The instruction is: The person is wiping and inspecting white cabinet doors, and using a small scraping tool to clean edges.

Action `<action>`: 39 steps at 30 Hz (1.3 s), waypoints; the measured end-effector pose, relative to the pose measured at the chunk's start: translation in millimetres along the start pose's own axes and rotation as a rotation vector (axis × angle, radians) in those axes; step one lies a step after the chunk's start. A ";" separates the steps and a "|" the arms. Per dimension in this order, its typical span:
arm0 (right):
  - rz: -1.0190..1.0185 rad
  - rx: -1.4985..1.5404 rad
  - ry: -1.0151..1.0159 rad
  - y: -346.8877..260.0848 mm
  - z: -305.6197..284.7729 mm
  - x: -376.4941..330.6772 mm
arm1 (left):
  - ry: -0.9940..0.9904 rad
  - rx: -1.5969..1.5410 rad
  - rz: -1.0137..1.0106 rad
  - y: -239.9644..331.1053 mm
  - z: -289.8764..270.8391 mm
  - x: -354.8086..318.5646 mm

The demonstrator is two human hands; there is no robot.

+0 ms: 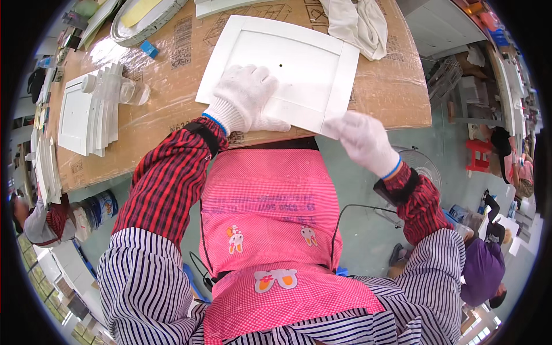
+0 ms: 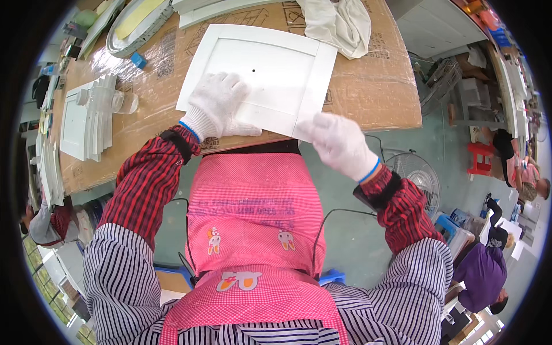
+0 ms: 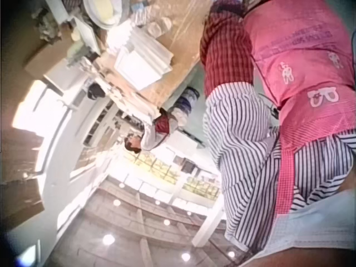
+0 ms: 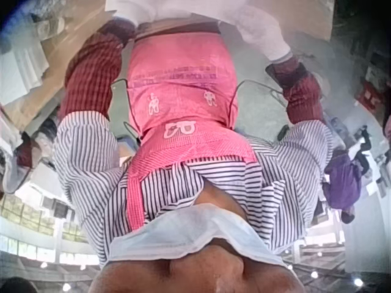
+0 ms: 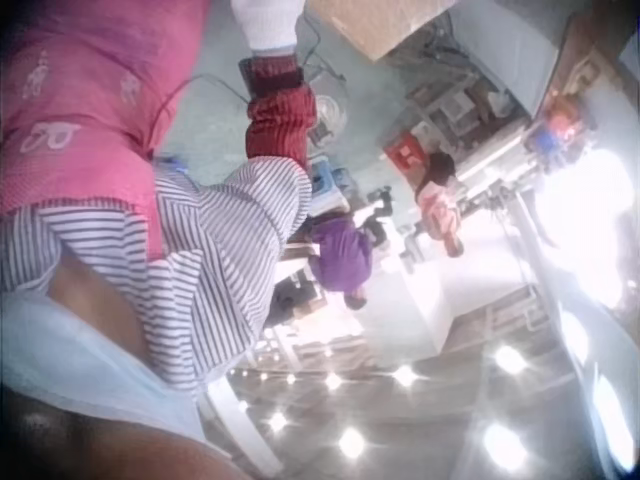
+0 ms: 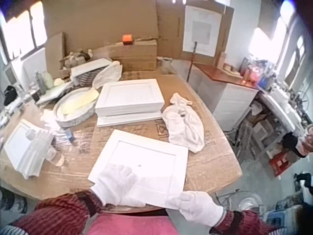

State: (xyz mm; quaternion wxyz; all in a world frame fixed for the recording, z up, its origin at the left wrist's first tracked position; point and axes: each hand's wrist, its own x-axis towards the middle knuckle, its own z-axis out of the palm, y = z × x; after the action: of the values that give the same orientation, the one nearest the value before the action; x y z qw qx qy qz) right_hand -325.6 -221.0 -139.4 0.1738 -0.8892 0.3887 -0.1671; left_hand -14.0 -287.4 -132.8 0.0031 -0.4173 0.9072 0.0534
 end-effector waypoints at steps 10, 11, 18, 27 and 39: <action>0.030 -0.057 -0.018 -3.3 -2.5 3.1 | -0.038 0.047 0.008 -0.4 -4.2 1.5; 0.059 -0.070 0.040 -2.3 -2.7 5.8 | -0.040 0.045 -0.007 -1.3 -3.5 0.7; 0.093 -0.057 -0.057 -3.2 1.2 -1.4 | -0.054 -0.003 -0.006 -4.0 -2.9 1.9; 0.122 -0.093 0.006 -6.8 -2.0 6.3 | -0.040 0.000 -0.022 -3.4 -2.6 -0.6; -0.034 -0.205 0.209 47.9 -2.6 16.4 | -0.062 0.020 -0.045 -1.4 -1.6 0.9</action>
State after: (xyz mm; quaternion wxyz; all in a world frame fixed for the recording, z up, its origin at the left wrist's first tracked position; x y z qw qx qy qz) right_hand -346.6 -264.2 -155.5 0.0378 -0.8865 0.4047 -0.2212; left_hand -13.5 -289.1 -131.4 0.0364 -0.4356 0.8976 0.0571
